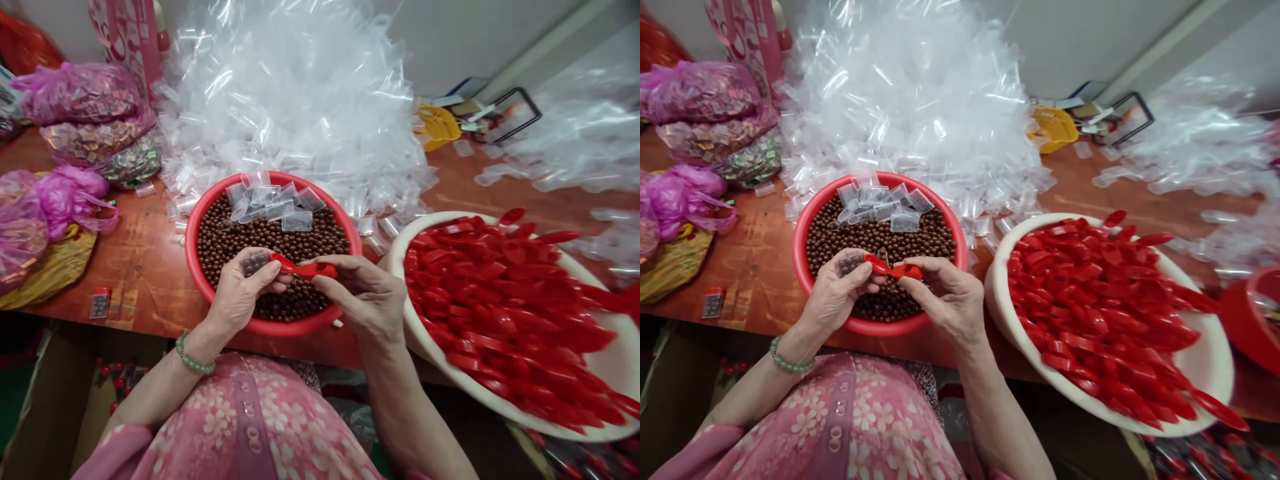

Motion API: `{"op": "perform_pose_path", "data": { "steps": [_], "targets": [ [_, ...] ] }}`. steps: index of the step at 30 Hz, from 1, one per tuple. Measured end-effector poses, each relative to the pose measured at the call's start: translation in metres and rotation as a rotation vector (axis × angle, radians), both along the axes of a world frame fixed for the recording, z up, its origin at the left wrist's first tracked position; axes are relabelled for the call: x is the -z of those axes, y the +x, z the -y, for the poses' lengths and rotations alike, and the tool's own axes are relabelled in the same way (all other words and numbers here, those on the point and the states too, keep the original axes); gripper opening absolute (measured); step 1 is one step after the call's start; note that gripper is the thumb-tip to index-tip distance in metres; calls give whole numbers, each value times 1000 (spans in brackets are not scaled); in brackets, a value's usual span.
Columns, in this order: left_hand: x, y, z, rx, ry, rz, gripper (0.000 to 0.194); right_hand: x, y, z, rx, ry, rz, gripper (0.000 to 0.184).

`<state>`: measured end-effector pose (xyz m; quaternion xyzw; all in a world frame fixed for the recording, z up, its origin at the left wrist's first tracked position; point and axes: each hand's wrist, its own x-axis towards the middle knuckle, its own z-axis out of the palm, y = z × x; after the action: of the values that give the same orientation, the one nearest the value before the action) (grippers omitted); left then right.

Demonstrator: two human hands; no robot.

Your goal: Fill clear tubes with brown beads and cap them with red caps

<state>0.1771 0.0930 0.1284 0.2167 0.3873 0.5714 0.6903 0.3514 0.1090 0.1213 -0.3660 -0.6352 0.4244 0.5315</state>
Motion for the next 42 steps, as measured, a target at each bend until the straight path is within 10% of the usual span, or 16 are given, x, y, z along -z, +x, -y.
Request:
{"op": "perform_pose_path", "data": {
  "steps": [14,27,42],
  "targets": [
    [7,-20,4,179,94,-228,36,-21,-15,-4,-299,147,419,17],
    [10,-22,10,258,119,-227,34,-3,-42,-8,-42,-139,-254,14],
    [10,-22,9,380,62,-190,40,0,-52,-2,-49,4,20,11]
  ]
}}
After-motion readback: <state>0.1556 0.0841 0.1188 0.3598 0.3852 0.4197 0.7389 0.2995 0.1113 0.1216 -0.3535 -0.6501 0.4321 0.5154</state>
